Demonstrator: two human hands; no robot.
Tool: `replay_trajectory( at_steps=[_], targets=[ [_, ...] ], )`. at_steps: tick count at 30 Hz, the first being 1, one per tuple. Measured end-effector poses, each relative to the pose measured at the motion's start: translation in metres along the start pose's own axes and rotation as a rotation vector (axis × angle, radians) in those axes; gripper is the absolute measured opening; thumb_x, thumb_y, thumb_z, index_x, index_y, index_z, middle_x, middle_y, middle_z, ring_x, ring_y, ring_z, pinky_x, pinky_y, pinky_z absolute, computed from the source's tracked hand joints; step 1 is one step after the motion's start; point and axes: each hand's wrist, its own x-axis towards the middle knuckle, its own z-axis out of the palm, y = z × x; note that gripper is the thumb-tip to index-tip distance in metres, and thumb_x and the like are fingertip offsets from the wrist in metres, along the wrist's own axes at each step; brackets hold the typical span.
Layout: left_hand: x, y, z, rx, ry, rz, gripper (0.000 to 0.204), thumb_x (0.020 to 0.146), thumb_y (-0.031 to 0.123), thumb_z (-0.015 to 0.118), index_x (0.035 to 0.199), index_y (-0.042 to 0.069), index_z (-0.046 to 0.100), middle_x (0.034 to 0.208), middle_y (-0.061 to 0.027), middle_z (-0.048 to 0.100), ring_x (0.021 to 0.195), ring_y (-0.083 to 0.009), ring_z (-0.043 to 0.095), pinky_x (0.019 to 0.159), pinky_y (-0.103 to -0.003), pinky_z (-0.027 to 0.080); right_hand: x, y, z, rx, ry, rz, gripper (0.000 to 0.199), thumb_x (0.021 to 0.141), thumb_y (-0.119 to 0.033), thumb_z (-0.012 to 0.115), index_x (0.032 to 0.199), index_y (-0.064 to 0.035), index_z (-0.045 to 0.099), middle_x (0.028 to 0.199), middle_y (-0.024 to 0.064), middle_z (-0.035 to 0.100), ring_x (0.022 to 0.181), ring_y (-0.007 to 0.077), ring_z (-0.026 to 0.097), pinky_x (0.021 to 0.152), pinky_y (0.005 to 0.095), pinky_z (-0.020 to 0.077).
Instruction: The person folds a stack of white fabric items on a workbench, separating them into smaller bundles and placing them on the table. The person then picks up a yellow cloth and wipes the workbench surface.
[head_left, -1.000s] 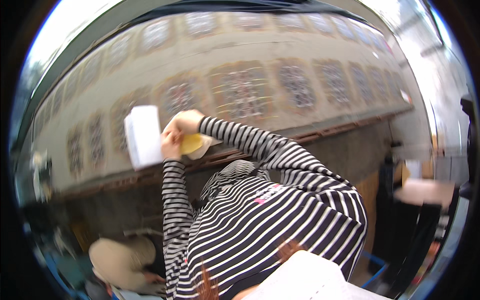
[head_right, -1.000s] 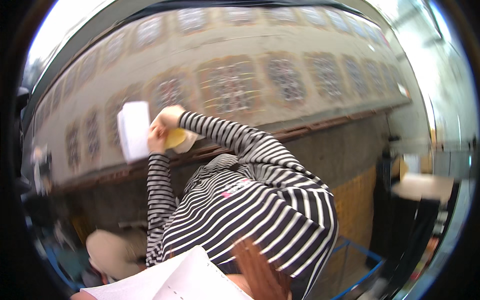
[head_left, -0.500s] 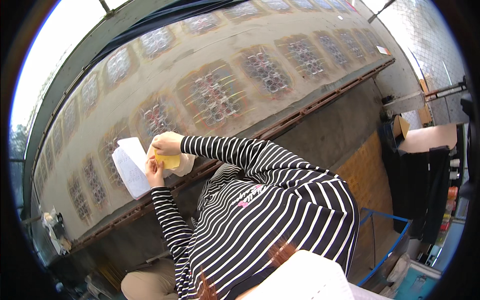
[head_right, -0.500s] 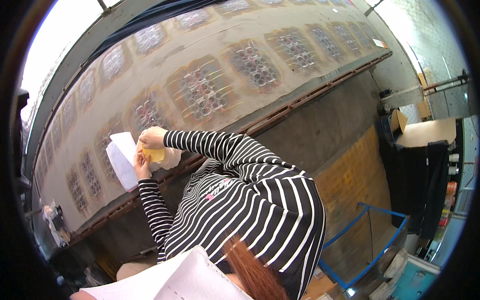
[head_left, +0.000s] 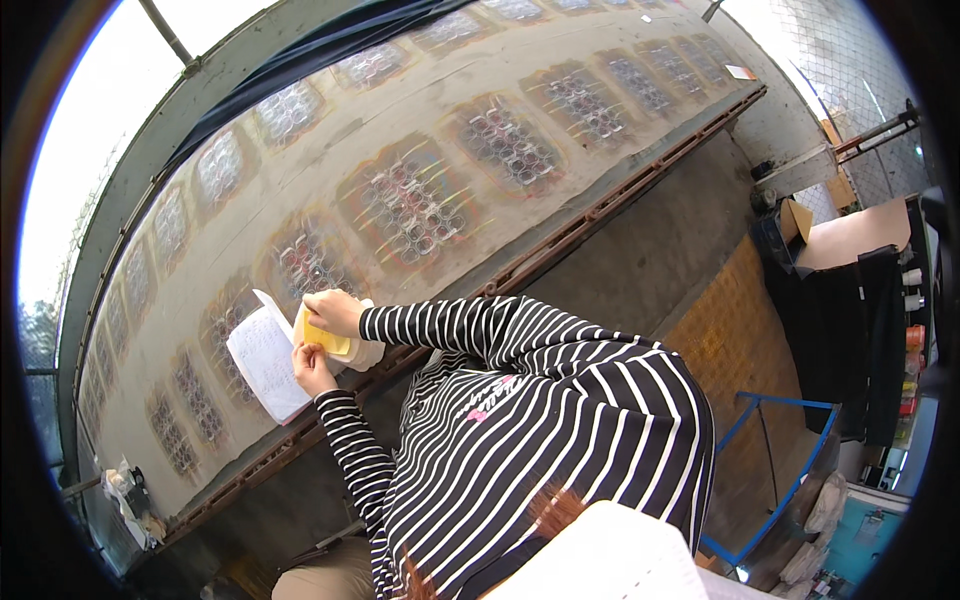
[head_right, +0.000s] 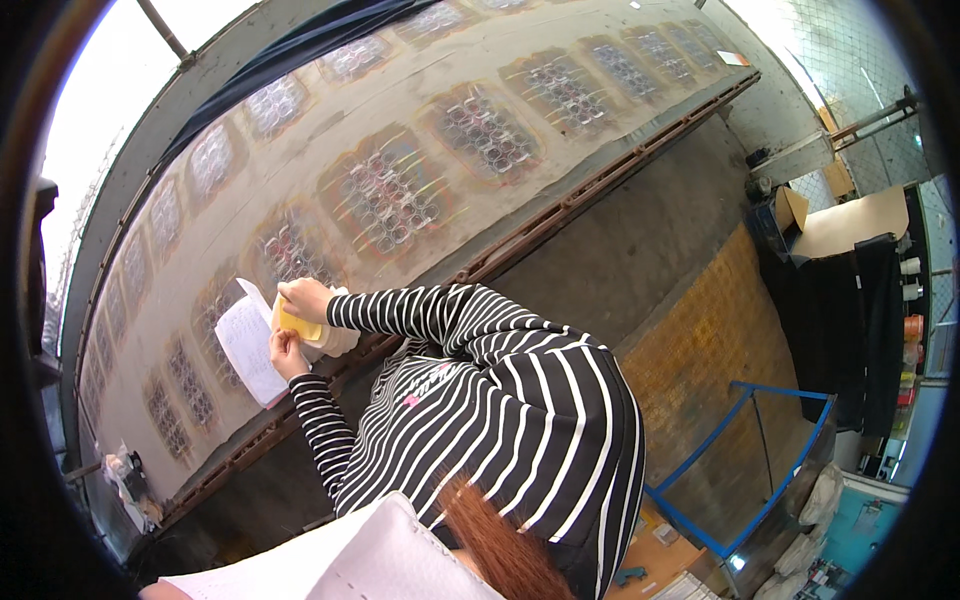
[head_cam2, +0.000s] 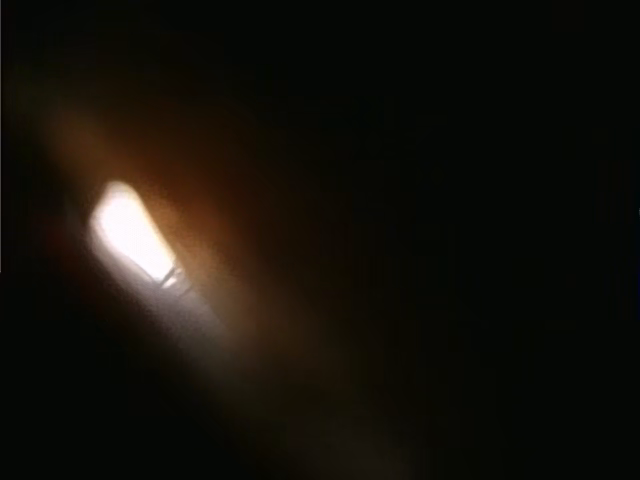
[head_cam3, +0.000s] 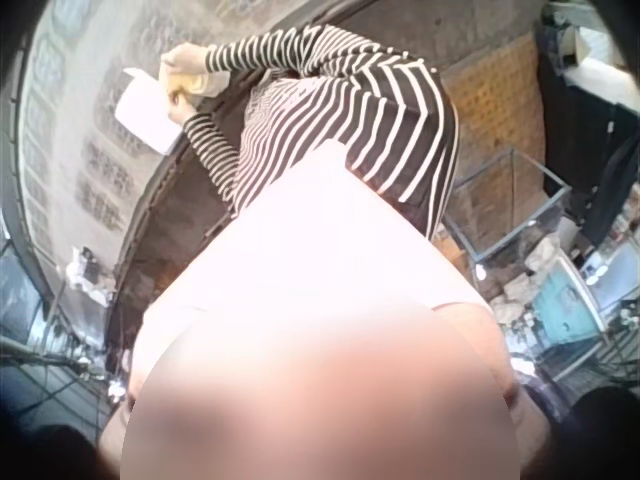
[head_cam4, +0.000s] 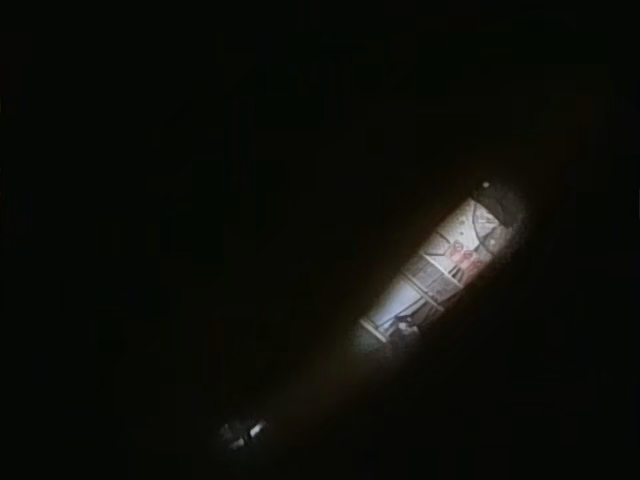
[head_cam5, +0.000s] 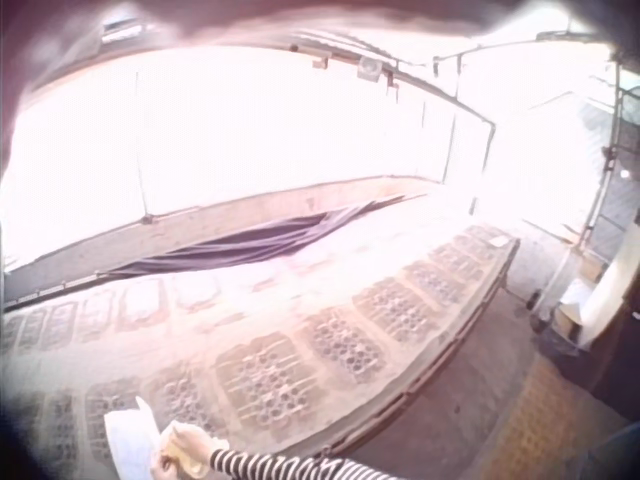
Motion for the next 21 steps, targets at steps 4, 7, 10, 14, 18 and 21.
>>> replay_trajectory(
  at_steps=[4,7,10,14,18,21],
  targets=[
    [-0.004,0.03,0.016,-0.052,-0.008,-0.056,0.014,0.083,-0.002,0.069,0.097,-0.003,0.066,0.119,-0.0063,0.054,0.081,-0.0102,0.058,0.073,-0.022,0.05,-0.002,0.006,-0.005,0.037,0.0,0.039,0.02,0.083,-0.017,0.057,0.092,-0.0001,0.052,0.083,0.0204,0.063,0.083,0.0399,0.063,0.074,0.0468,0.05],
    [-0.007,0.032,0.014,-0.044,-0.009,-0.083,0.026,0.081,-0.001,0.072,0.105,-0.004,0.066,0.12,-0.0045,0.053,0.078,-0.0081,0.054,0.07,-0.021,0.048,0.0,0.004,-0.012,0.135,-0.07,-0.038,0.019,0.082,-0.014,0.059,0.094,-0.0008,0.053,0.083,0.0184,0.062,0.083,0.038,0.063,0.075,0.0441,0.0501],
    [-0.007,0.028,0.012,-0.138,0.007,-0.122,0.032,0.08,-0.001,0.073,0.11,-0.004,0.064,0.12,-0.0032,0.053,0.077,-0.0067,0.051,0.068,-0.02,0.046,0.0,0.008,-0.022,0.162,-0.221,-0.235,0.035,0.079,-0.018,0.067,0.109,-0.004,0.055,0.102,0.0173,0.06,0.099,0.0361,0.061,0.087,0.0423,0.0498],
    [-0.007,0.019,0.003,-0.159,-0.025,-0.112,0.037,0.08,-0.004,0.07,0.117,-0.003,0.063,0.122,-0.0048,0.051,0.095,-0.0136,0.058,0.081,-0.027,0.053,-0.015,-0.005,-0.043,0.125,-0.275,-0.48,0.055,0.074,-0.028,0.076,0.122,-0.0098,0.057,0.124,0.0183,0.049,0.111,0.0378,0.055,0.096,0.0434,0.047],
    [-0.005,0.031,0.007,-0.109,-0.061,-0.097,0.036,0.079,-0.006,0.069,0.114,-0.003,0.066,0.121,-0.0062,0.052,0.104,-0.0171,0.057,0.09,-0.031,0.051,-0.027,0.004,-0.047,0.006,-0.248,-0.458,0.031,0.078,-0.021,0.071,0.105,-0.0062,0.066,0.123,0.0152,0.052,0.109,0.0337,0.056,0.094,0.0441,0.0477],
    [-0.001,0.015,0.002,-0.154,-0.05,-0.115,0.033,0.079,-0.004,0.069,0.112,-0.004,0.067,0.117,-0.0064,0.055,0.104,-0.0163,0.056,0.092,-0.03,0.048,-0.024,0.001,-0.037,-0.115,-0.074,-0.446,0.015,0.08,-0.014,0.063,0.09,-0.0045,0.069,0.113,0.0108,0.058,0.099,0.028,0.06,0.089,0.0423,0.0478]
  ],
)
